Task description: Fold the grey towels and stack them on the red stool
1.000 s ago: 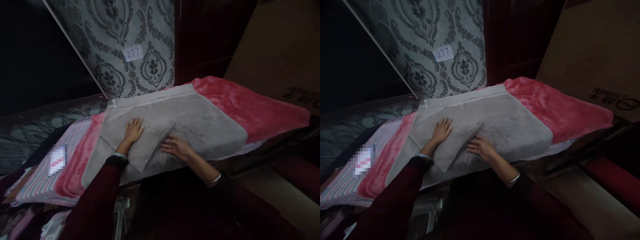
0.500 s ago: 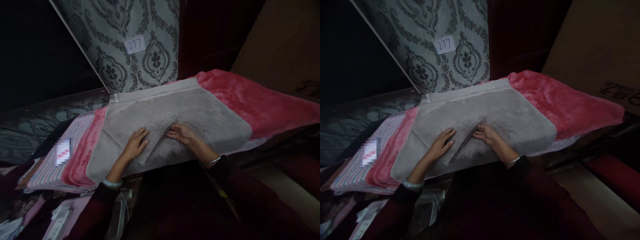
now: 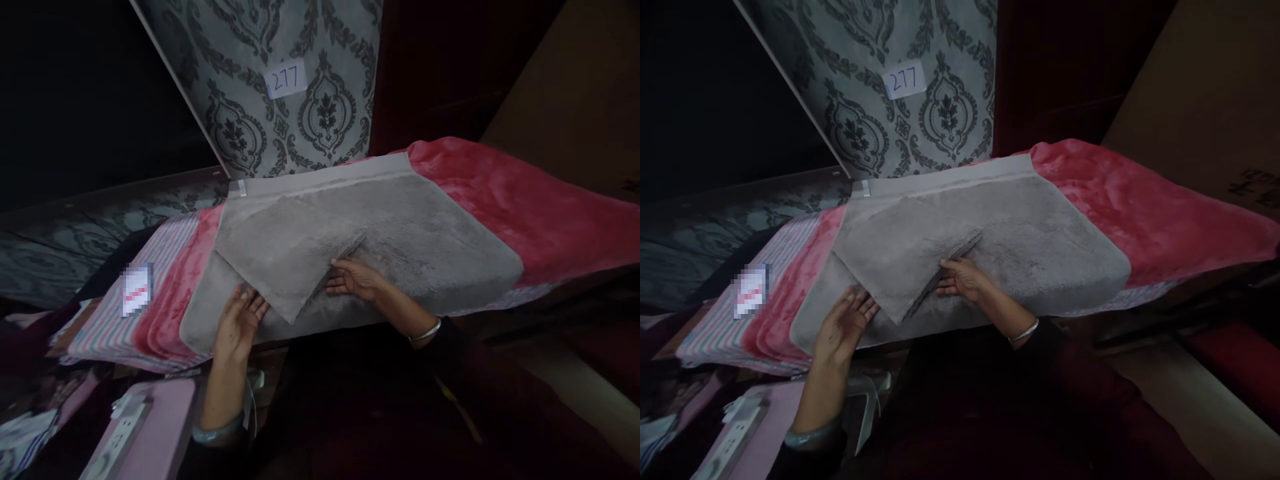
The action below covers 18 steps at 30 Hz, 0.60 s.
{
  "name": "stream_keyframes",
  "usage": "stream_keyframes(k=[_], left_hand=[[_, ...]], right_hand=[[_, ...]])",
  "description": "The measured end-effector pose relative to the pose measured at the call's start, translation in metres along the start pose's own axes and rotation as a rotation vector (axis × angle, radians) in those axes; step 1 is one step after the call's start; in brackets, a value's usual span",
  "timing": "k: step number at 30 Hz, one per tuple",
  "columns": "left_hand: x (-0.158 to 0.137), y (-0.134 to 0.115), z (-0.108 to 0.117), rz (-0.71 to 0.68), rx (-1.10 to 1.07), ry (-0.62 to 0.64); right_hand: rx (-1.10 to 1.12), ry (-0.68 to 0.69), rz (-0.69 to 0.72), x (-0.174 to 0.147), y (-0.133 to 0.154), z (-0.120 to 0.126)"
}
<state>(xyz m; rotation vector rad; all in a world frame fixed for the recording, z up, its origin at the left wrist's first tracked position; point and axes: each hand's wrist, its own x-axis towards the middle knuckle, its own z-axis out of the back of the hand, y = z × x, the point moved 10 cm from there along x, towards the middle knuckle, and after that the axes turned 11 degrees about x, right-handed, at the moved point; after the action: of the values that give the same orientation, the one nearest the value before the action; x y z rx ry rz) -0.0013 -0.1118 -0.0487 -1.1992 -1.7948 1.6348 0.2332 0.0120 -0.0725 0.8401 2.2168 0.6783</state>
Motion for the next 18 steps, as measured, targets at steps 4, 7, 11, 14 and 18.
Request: stream_keyframes(k=[4, 7, 11, 14, 18], left_hand=[[0.001, 0.010, -0.021, 0.067, 0.083, 0.102], [0.002, 0.015, -0.021, 0.047, 0.111, 0.062], [-0.001, 0.011, -0.012, -0.068, 0.266, 0.012], [-0.016, -0.019, 0.000, -0.410, 0.590, -0.167], [-0.047, -0.044, -0.028, -0.934, 1.134, -0.245]], right_hand=[[-0.005, 0.031, 0.018, 0.003, -0.004, -0.006], [0.001, 0.017, 0.044, 0.005, -0.006, -0.010], [0.019, -0.057, 0.076, 0.004, -0.005, -0.010], [0.043, -0.083, 0.082, 0.002, -0.003, -0.014], [0.109, -0.076, 0.104, 0.002, 0.005, -0.026]])
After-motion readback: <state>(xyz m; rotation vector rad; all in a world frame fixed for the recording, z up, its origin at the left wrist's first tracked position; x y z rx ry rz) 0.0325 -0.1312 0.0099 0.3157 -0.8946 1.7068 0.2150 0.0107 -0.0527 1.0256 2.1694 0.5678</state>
